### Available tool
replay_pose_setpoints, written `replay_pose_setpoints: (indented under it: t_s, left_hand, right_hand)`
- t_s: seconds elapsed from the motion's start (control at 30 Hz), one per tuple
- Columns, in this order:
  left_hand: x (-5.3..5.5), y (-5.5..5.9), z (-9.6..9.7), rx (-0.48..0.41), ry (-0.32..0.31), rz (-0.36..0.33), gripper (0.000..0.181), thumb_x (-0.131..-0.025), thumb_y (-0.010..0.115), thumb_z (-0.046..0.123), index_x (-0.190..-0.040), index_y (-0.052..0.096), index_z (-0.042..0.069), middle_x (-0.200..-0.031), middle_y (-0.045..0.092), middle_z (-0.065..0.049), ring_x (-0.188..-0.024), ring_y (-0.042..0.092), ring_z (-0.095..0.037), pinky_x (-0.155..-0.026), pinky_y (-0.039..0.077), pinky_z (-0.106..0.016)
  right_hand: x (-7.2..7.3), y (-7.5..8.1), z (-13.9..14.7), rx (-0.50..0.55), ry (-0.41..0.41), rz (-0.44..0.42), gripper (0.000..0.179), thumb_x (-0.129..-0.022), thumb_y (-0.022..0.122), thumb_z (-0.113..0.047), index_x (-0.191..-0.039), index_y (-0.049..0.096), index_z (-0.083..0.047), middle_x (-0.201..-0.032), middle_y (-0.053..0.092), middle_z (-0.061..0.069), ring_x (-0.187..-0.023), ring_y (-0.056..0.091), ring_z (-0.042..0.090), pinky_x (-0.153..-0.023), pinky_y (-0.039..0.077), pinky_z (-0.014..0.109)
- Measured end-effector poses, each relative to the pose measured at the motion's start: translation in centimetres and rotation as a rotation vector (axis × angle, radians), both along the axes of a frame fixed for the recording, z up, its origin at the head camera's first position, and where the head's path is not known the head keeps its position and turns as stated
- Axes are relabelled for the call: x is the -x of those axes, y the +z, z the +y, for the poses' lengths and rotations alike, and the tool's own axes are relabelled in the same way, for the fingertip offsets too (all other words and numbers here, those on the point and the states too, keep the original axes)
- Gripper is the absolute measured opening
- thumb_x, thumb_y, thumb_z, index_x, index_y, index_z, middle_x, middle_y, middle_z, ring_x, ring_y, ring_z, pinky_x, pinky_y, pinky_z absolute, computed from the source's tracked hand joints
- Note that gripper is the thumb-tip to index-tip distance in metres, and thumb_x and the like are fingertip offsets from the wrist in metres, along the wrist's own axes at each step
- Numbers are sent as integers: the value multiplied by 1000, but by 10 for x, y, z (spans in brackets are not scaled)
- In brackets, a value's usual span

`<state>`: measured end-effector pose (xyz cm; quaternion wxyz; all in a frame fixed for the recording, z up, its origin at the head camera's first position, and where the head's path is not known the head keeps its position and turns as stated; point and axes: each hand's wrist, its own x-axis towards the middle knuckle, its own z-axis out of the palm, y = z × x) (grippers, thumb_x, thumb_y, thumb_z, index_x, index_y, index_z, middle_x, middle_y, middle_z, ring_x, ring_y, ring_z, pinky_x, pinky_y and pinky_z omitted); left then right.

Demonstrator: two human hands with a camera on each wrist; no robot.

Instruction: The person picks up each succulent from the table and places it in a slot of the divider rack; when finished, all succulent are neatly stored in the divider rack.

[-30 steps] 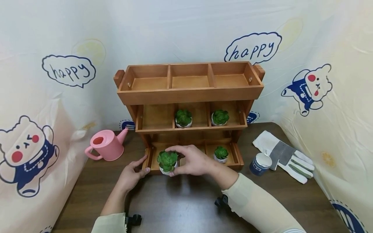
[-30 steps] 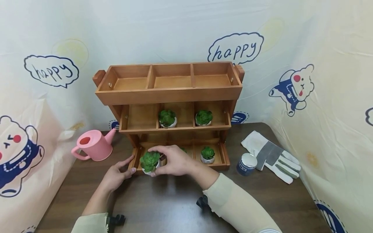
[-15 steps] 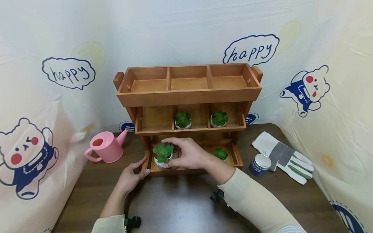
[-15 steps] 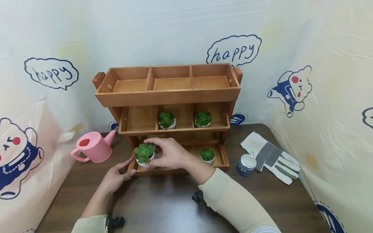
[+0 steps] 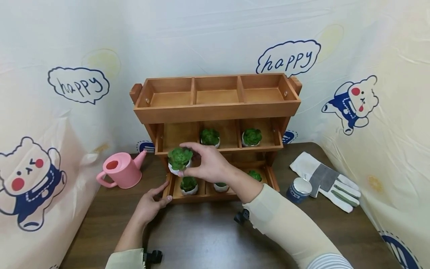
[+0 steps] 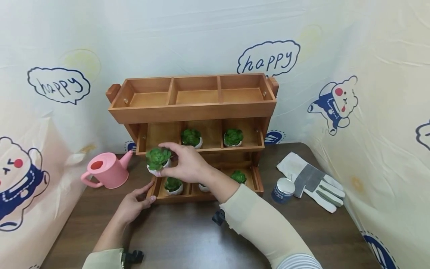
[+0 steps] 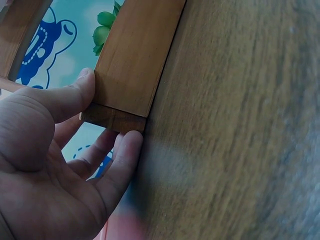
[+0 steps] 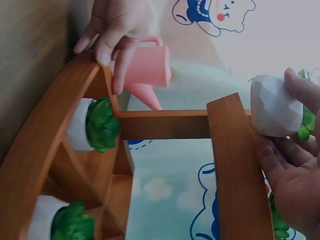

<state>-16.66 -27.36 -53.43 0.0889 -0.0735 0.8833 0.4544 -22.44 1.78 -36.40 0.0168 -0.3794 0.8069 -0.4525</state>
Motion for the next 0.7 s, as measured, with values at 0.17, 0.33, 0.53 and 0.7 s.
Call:
replay_pose_setpoints:
  t_s: [0.17, 0.33, 0.53, 0.7]
  left_hand:
    - [0, 0, 0, -14, 2, -14, 72, -90, 79, 49, -155, 50, 34, -147, 50, -18, -123, 50, -37, -104, 39, -63]
    - [-1, 0, 1, -15, 2, -15, 71, -92, 79, 45, -155, 50, 33, -145, 51, -19, -122, 50, -37, -105, 38, -64]
    - [0, 0, 0, -23, -2, -29, 73, -90, 79, 50, -155, 49, 36, -154, 45, -20, -135, 45, -43, -108, 33, -70]
    - [0, 0, 0, -20, -2, -27, 75, -89, 79, 51, -155, 49, 36, -151, 47, -20, -129, 48, -41, -106, 37, -68]
  right_hand:
    - [7, 9, -10, 42, -19, -4, 74, -85, 87, -29, -150, 53, -16, -118, 71, -1, -102, 69, 8, -88, 57, 30]
    - [13, 15, -18, 54, -57, -14, 76, -85, 88, -28, -150, 52, -14, -122, 70, 2, -102, 69, 9, -88, 57, 31]
    - [18, 19, -27, 45, -115, -1, 77, -85, 88, -29, -151, 51, -17, -123, 69, 2, -100, 68, 7, -82, 55, 24]
    - [22, 18, -38, 27, -175, -3, 77, -85, 88, -29, -152, 50, -19, -128, 67, 2, -104, 67, 9, -84, 54, 23]
